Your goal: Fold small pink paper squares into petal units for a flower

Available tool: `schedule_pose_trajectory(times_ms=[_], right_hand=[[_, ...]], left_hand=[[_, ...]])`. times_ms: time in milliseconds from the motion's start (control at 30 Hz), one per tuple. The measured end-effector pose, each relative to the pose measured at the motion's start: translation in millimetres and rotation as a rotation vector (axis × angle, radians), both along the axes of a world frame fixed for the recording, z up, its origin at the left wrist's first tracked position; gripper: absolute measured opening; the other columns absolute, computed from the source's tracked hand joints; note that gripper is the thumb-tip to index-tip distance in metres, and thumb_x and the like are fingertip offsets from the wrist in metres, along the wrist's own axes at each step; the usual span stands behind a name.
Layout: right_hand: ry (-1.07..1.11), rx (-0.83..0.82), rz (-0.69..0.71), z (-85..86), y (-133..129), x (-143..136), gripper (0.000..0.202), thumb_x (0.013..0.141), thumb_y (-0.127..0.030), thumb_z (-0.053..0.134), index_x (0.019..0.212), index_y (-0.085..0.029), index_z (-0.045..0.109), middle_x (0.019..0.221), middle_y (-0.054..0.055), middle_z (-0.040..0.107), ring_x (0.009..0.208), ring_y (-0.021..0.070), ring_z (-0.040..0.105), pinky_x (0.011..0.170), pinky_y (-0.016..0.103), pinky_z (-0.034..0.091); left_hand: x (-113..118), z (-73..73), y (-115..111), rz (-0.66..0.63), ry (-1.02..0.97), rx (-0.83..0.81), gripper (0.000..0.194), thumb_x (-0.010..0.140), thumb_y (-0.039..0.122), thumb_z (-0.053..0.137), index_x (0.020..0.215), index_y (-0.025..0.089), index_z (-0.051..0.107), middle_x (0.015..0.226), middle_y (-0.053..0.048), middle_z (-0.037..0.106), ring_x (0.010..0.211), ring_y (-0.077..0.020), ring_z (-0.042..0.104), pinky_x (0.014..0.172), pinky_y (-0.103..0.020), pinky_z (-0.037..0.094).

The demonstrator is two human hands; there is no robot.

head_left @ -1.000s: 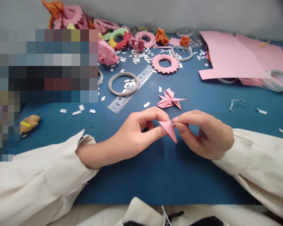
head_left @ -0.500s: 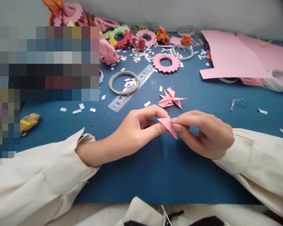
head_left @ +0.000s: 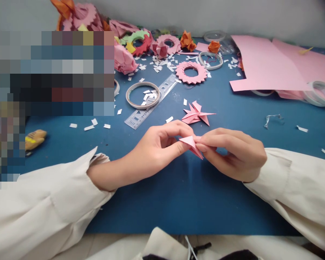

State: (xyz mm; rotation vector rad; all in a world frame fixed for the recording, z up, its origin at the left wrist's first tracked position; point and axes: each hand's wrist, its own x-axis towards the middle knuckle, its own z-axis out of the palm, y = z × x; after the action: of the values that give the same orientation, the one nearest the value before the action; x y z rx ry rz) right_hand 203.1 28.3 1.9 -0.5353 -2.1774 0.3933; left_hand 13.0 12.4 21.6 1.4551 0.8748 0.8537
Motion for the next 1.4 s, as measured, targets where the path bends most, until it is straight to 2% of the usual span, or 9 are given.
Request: schedule_pose_trajectory(times_ms=[467, 700, 833, 900, 967, 1033, 1100, 1267, 1400], right_hand=[[-0.085, 0.105, 0.052, 3.5, 3, 1, 0.034, 0.085, -0.015, 0.055, 0.118, -0.015, 0.055, 0.076, 0.003, 0.065, 0.065, 0.0093, 0.060, 0.061, 0.018, 0.051], [-0.149, 0.128, 0.047, 4.6, 3, 3, 0.030, 0.089, -0.018, 0.047, 0.117, -0.012, 0.055, 0.075, 0.004, 0.064, 0.062, 0.0092, 0.058, 0.059, 0.019, 0.050], [-0.128, 0.112, 0.040, 5.1, 2, 3, 0.030, 0.089, -0.017, 0.046, 0.117, -0.011, 0.055, 0.078, 0.005, 0.065, 0.066, 0.0093, 0.060, 0.062, 0.018, 0.051], [-0.115, 0.097, 0.019, 5.0, 2, 2, 0.030, 0.089, -0.017, 0.046, 0.117, -0.013, 0.055, 0.080, 0.005, 0.065, 0.068, 0.0093, 0.062, 0.063, 0.018, 0.052], [-0.108, 0.089, -0.012, 4.5, 2, 2, 0.028, 0.089, -0.018, 0.047, 0.115, -0.015, 0.056, 0.082, 0.004, 0.066, 0.069, 0.0089, 0.062, 0.065, 0.017, 0.052], [-0.103, 0.094, -0.038, 3.8, 2, 1, 0.026, 0.087, -0.017, 0.051, 0.112, -0.015, 0.057, 0.083, 0.004, 0.067, 0.070, 0.0081, 0.062, 0.066, 0.016, 0.052], [-0.104, 0.100, -0.042, 2.8, 2, 1, 0.025, 0.085, -0.015, 0.055, 0.110, -0.015, 0.058, 0.083, 0.003, 0.067, 0.070, 0.0074, 0.062, 0.067, 0.015, 0.052], [-0.083, 0.098, -0.060, 1.6, 1, -1, 0.026, 0.083, -0.014, 0.057, 0.109, -0.016, 0.059, 0.081, 0.001, 0.067, 0.064, 0.0070, 0.060, 0.063, 0.017, 0.052], [-0.065, 0.125, -0.080, 2.1, 1, -1, 0.027, 0.081, -0.013, 0.059, 0.108, -0.017, 0.059, 0.078, 0.002, 0.067, 0.060, 0.0082, 0.059, 0.058, 0.019, 0.051]], left_hand=[[-6, -10.0, 3, 0.032, -0.107, -0.071, 0.024, 0.089, 0.026, 0.051, 0.070, 0.016, 0.061, 0.081, 0.000, 0.056, 0.071, -0.0101, 0.048, 0.066, -0.023, 0.041], [-7, -7.3, 4, 0.005, -0.066, -0.081, 0.025, 0.089, 0.027, 0.051, 0.071, 0.015, 0.063, 0.087, -0.003, 0.059, 0.076, -0.0120, 0.053, 0.066, -0.023, 0.042], [-5, -7.9, 3, 0.099, -0.026, -0.053, 0.014, 0.086, 0.029, 0.056, 0.087, 0.016, 0.062, 0.086, -0.002, 0.062, 0.075, -0.0122, 0.057, 0.066, -0.023, 0.046], [-5, -8.8, 2, 0.196, 0.061, 0.092, 0.015, 0.083, 0.025, 0.059, 0.094, 0.015, 0.059, 0.087, -0.003, 0.061, 0.077, -0.0133, 0.058, 0.064, -0.024, 0.047], [-6, -9.8, 2, 0.262, 0.199, 0.394, 0.013, 0.082, 0.018, 0.059, 0.093, 0.014, 0.059, 0.088, -0.005, 0.061, 0.080, -0.0145, 0.058, 0.064, -0.025, 0.047], [-7, -11.0, 3, 0.271, 0.332, 0.724, 0.012, 0.081, 0.010, 0.057, 0.092, 0.013, 0.059, 0.085, -0.005, 0.062, 0.080, -0.0149, 0.057, 0.069, -0.027, 0.047], [-9, -12.2, 4, 0.245, 0.423, 0.925, 0.012, 0.080, 0.006, 0.055, 0.090, 0.012, 0.059, 0.081, -0.005, 0.063, 0.078, -0.0152, 0.056, 0.073, -0.029, 0.048], [-10, -13.8, 6, 0.258, 0.503, 1.129, 0.011, 0.078, 0.008, 0.057, 0.088, 0.012, 0.057, 0.080, -0.006, 0.063, 0.077, -0.0164, 0.056, 0.075, -0.032, 0.049], [-11, -13.7, 6, 0.279, 0.551, 1.183, 0.011, 0.080, 0.012, 0.057, 0.090, 0.015, 0.055, 0.081, -0.004, 0.064, 0.077, -0.0164, 0.057, 0.075, -0.032, 0.050]])
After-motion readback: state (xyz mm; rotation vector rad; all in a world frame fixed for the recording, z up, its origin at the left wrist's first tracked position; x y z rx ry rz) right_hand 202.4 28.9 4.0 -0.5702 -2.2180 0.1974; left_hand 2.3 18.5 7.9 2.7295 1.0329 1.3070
